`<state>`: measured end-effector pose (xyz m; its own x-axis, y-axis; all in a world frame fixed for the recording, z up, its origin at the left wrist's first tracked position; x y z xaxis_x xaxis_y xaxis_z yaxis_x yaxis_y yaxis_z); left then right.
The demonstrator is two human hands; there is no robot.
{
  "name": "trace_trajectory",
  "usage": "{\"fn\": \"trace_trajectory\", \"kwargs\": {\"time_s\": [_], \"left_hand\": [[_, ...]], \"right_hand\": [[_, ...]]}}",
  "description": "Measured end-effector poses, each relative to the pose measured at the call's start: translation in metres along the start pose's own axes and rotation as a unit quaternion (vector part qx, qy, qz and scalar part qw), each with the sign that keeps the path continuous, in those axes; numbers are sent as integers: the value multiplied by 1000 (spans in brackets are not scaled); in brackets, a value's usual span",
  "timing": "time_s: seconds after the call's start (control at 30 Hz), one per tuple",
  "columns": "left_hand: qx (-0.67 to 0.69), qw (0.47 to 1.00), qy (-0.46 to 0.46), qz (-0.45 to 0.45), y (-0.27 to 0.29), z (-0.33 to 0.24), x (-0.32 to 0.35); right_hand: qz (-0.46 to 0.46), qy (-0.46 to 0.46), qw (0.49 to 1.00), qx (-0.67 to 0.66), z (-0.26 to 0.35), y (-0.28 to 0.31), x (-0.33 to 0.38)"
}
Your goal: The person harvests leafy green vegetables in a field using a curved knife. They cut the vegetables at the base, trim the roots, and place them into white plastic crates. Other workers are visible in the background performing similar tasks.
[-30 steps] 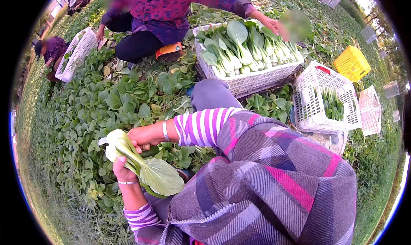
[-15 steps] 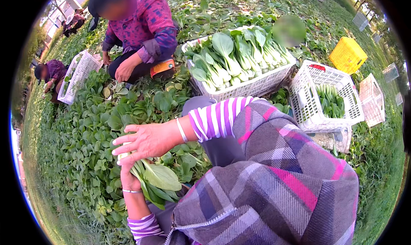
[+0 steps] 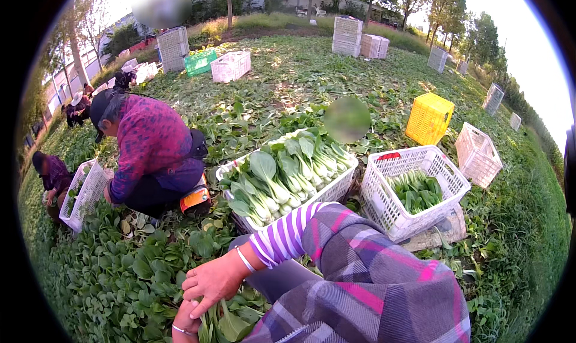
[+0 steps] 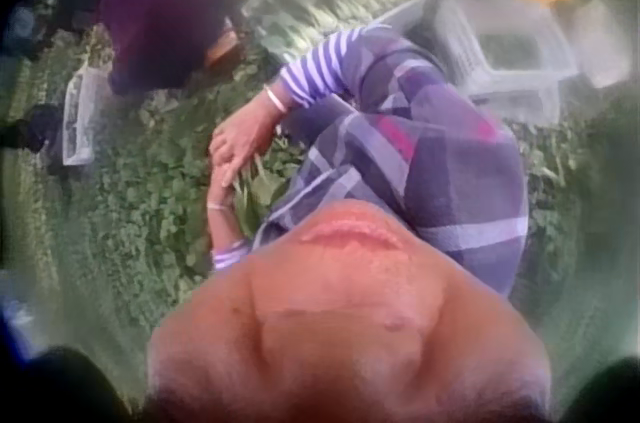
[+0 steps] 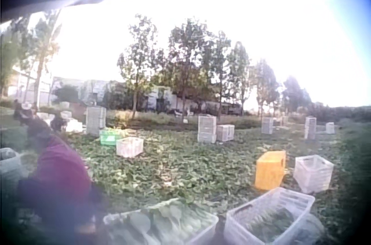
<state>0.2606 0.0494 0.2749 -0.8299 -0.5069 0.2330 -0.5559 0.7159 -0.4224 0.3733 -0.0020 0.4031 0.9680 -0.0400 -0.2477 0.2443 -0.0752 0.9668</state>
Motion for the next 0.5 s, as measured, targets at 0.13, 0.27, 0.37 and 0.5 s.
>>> {"fn": "trace_trajectory", "kwargs": {"time_s": [0.13,0.27,0.37,0.5], "left_hand": [[16,999,-2,40,8,-4,-3],[78,997,21,19,-7,-4,-23],[178,979,51,-80,4,-8,-17],[107,989,18,-105,29,-1,-7]], "right_hand": [[-15,-47,998,-27,-2,12,9],[-1,-115,993,-40,-10,15,34],[-66,-236,969,-28,-53,32,80],[-170,-515,840,-2,-112,60,229]]}}
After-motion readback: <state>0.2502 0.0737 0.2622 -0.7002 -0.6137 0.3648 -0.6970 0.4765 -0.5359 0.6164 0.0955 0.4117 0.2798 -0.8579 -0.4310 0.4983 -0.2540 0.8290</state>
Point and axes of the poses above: each hand's wrist, its own x-axis away from the middle knuckle, its own y-axis out of the back of the hand, z = x × y, the point moved 7 cm from there along -x, towards the middle knuckle, and after that the axes turned 10 degrees about z, right-handed, at the moved point
